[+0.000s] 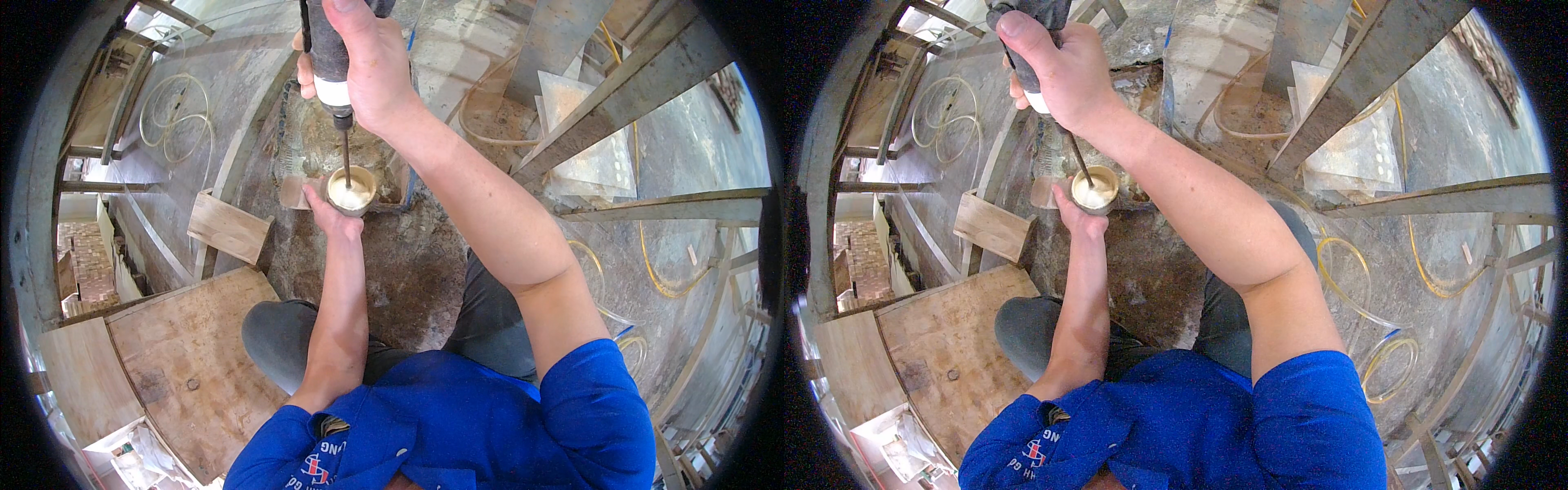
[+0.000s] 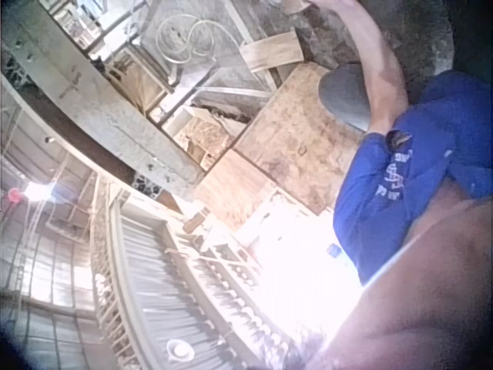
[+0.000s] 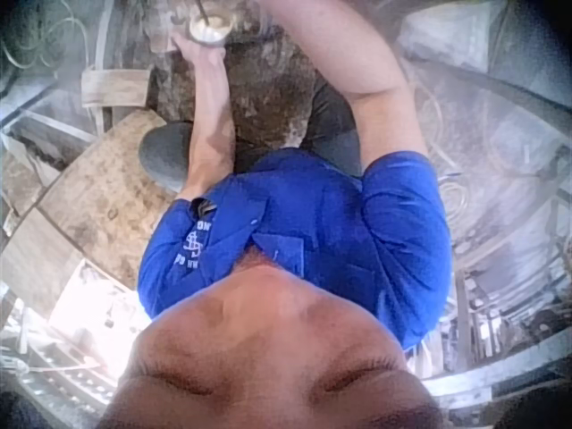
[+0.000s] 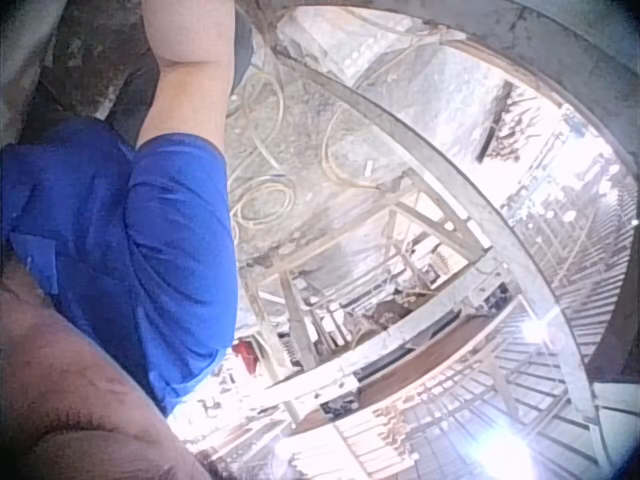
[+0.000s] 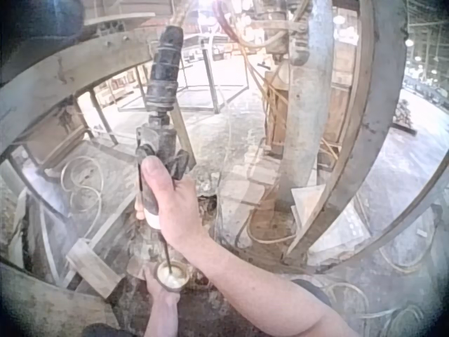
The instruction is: The person kneels and uses a drill with a mixing attachment to stir a white substance in a small container. Then the person stands, walks to a workbench, and uses a brush to apply the substance to the ends of wooden chair legs.
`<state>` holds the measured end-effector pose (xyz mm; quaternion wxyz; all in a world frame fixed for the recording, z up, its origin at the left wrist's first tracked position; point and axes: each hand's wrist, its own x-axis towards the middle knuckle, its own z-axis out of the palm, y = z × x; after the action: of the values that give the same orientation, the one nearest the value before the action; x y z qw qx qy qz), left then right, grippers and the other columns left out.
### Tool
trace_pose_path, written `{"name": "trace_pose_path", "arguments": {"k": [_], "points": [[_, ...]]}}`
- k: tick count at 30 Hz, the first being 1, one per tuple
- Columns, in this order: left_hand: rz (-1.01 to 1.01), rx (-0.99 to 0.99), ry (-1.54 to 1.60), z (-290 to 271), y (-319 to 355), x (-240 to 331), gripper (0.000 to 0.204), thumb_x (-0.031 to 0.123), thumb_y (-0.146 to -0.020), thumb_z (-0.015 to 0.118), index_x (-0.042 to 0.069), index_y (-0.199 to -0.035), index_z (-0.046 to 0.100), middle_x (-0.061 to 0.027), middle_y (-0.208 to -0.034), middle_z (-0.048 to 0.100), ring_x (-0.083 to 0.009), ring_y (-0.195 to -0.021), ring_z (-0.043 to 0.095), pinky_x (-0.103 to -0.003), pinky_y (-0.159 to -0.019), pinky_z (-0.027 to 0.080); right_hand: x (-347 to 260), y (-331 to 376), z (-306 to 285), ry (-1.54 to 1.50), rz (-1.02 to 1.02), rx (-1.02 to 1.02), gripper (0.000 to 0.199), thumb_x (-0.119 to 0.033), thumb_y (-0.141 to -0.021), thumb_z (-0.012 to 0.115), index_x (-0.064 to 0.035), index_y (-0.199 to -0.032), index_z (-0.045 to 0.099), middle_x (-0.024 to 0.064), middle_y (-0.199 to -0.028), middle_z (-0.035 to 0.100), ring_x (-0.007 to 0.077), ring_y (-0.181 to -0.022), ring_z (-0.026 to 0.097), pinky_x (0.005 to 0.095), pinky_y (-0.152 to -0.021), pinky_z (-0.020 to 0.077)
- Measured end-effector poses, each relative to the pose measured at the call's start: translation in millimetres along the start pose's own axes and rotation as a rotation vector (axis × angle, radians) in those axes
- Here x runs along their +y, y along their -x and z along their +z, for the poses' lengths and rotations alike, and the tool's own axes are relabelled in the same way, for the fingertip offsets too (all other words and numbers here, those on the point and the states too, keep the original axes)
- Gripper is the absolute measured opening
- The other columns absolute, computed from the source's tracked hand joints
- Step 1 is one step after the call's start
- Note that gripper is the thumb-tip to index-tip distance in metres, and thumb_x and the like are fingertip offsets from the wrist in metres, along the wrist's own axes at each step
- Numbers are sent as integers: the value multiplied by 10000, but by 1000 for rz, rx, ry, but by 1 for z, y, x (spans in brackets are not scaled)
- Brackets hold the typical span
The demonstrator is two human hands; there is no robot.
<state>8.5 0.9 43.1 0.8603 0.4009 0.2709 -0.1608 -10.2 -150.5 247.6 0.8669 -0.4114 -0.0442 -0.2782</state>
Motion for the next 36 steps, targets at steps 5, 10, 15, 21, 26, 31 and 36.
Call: {"name": "trace_pose_path", "arguments": {"k": [5, 10, 15, 21, 26, 31, 36], "points": [[0, -11, -8, -3, -3, 1, 598, 587, -891, 374, 126, -1268, 428, -71, -1223, 521, -253, -1123, 501, -426, -969, 394, -1, 0, 0, 0, 13, -2, 426, -454, -878, 543, -55, -733, 572, 38, -573, 546, 119, -473, 529, 246, -452, 438], [-14, -29, 14, -8, -10, 1, 569, 574, -896, 380, 124, -1237, 449, -67, -1195, 538, -248, -1109, 510, -422, -961, 400, -4, 0, 2, 10, 26, 3, 446, -467, -882, 529, -48, -738, 576, 43, -572, 550, 124, -477, 532, 245, -458, 434], [-32, -46, 43, -12, -15, 1, 560, 566, -897, 387, 116, -1224, 455, -70, -1186, 542, -247, -1105, 512, -420, -949, 408, 0, -1, 0, 4, -9, -9, 476, -485, -884, 512, -39, -733, 580, 51, -569, 553, 132, -475, 533, 250, -459, 432], [0, -35, -2, -10, -10, 2, 597, 577, -890, 389, 111, -1261, 430, -84, -1233, 508, -262, -1128, 494, -434, -956, 402, -6, 0, 1, 24, 68, 32, 521, -520, -879, 494, -34, -721, 592, 58, -571, 562, 135, -482, 541, 249, -471, 439], [-3, -11, 2, -5, -6, 4, 591, 577, -891, 385, 109, -1249, 437, -93, -1238, 505, -267, -1131, 494, -439, -955, 405, -5, -2, 0, 49, 25, -12, 536, -536, -878, 482, -33, -733, 600, 58, -574, 565, 135, -487, 545, 247, -481, 441], [-10, 12, -12, -7, 2, 3, 592, 584, -890, 376, 108, -1233, 455, -94, -1219, 525, -265, -1127, 499, -440, -953, 408, -5, 4, 0, 75, 23, -3, 506, -514, -878, 501, -40, -723, 586, 53, -570, 561, 132, -483, 540, 244, -476, 437], [-40, -1, -35, -9, 4, 4, 624, 613, -877, 368, 113, -1238, 461, -94, -1220, 533, -263, -1125, 501, -440, -960, 400, -4, 7, 6, 41, 4, 21, 440, -464, -872, 551, -49, -725, 555, 38, -569, 542, 123, -469, 530, 246, -449, 430]]}}
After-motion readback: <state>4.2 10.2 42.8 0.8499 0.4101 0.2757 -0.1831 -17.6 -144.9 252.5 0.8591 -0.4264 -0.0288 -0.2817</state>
